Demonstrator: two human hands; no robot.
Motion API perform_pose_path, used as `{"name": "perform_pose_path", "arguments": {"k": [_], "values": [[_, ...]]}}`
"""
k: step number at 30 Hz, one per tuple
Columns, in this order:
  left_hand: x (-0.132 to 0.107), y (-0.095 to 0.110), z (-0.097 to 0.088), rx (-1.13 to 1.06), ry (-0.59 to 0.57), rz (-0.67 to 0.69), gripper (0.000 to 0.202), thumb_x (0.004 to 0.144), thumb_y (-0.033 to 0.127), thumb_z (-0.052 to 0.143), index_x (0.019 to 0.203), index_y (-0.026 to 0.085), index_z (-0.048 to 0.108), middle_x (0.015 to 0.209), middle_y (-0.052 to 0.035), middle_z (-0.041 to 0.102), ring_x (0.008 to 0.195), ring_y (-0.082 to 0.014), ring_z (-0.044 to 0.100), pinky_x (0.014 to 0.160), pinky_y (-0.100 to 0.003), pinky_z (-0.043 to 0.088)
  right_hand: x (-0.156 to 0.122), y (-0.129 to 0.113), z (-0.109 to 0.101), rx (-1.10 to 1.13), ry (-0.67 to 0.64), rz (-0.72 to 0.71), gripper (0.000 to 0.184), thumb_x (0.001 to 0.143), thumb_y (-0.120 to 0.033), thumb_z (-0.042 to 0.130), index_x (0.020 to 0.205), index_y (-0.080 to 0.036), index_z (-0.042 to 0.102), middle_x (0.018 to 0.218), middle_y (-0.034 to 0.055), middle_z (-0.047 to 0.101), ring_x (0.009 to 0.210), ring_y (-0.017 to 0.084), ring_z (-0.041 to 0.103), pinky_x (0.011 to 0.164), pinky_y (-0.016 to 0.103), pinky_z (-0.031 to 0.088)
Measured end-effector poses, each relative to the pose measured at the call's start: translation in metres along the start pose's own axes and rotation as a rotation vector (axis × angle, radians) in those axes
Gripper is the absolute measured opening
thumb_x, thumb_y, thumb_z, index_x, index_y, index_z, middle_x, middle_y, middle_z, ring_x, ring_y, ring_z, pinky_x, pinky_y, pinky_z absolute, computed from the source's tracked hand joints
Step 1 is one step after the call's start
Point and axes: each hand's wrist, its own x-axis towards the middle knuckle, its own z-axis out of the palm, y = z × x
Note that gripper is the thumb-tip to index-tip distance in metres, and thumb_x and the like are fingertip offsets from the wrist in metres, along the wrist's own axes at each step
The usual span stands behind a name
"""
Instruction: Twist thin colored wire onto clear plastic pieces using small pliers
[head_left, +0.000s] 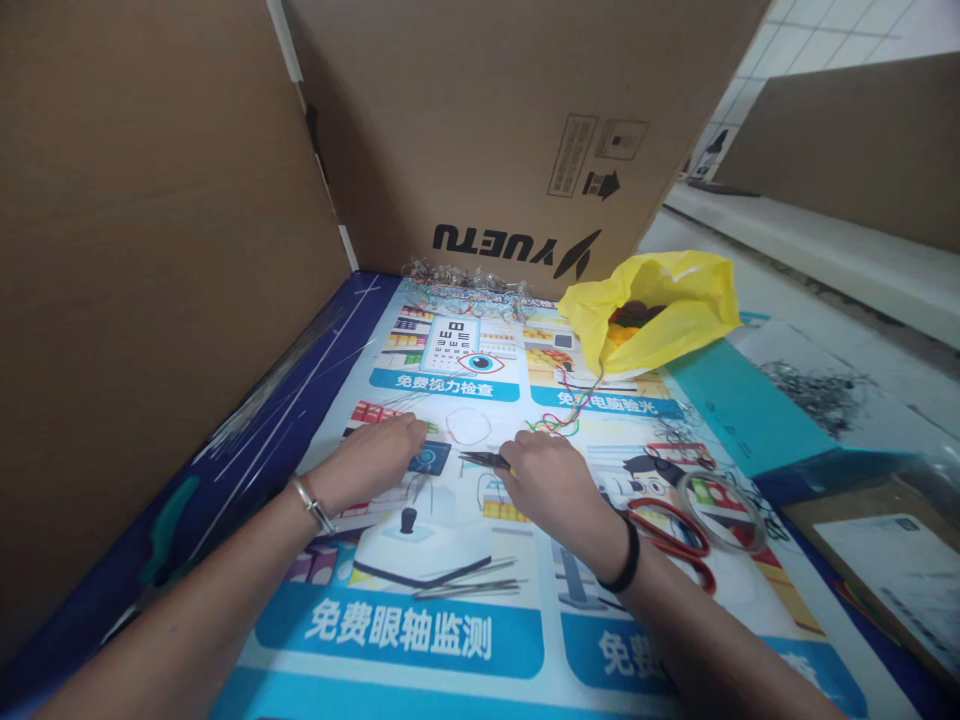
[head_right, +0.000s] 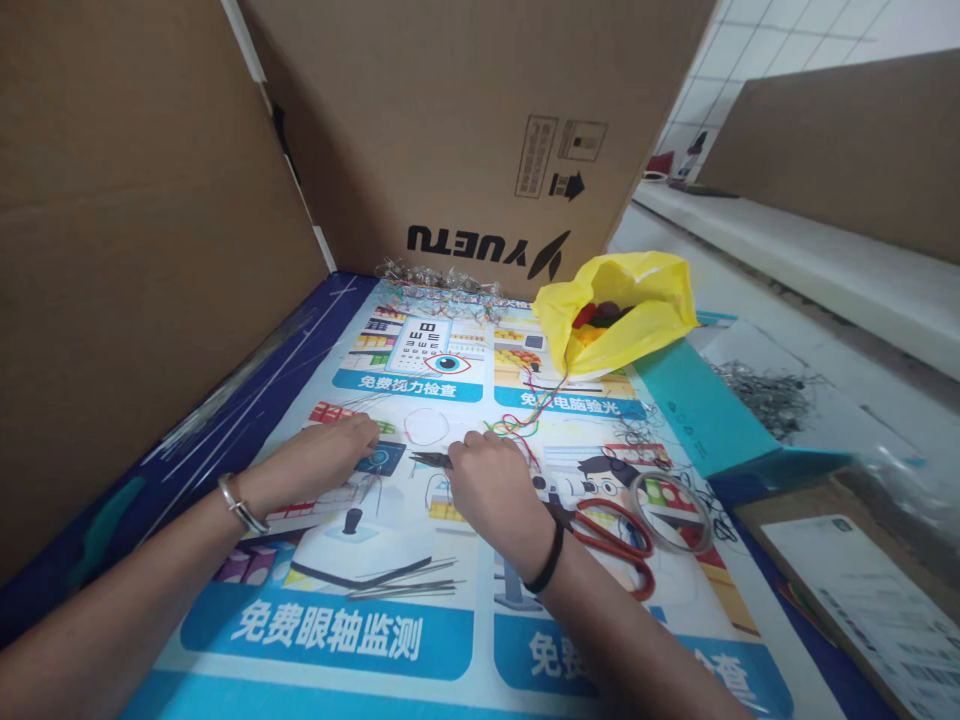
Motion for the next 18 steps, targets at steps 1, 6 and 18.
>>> {"name": "perform_pose_path", "arguments": {"k": [1,6,18], "values": [[0.0,0.0,-0.002,-0.004,-0.005,-0.018,0.018,0.081,0.008,0.039,0.088,0.014,0.054,0.09,-0.0127,0.062,0.076,-0.0229,0.059,0.062,-0.03,0.039,0.0,0.0,0.0,0.002,0.001,0.002,0.012,0.082,-0.027,0.055,0.078,-0.018,0.063,0.077,0.0051,0.061,0.075,0.018,0.056,0.062,0.029,0.033],[0.002,-0.003,-0.006,-0.074,0.009,-0.09,0.022,0.084,0.009,0.036,0.092,0.015,0.056,0.085,-0.0116,0.064,0.071,-0.0213,0.059,0.061,-0.03,0.04,0.001,-0.002,0.002,0.019,0.015,-0.001,0.013,0.083,-0.027,0.054,0.078,-0.019,0.062,0.078,0.0045,0.06,0.077,0.018,0.055,0.063,0.029,0.032],[-0.009,-0.002,-0.037,-0.154,0.109,-0.123,0.024,0.084,0.024,0.041,0.086,0.022,0.065,0.088,-0.0042,0.066,0.079,-0.0176,0.06,0.07,-0.026,0.042,0.004,-0.004,0.021,0.083,0.145,-0.027,0.004,0.08,-0.022,0.056,0.082,-0.02,0.06,0.083,0.0038,0.06,0.084,0.019,0.051,0.072,0.028,0.032]]}}
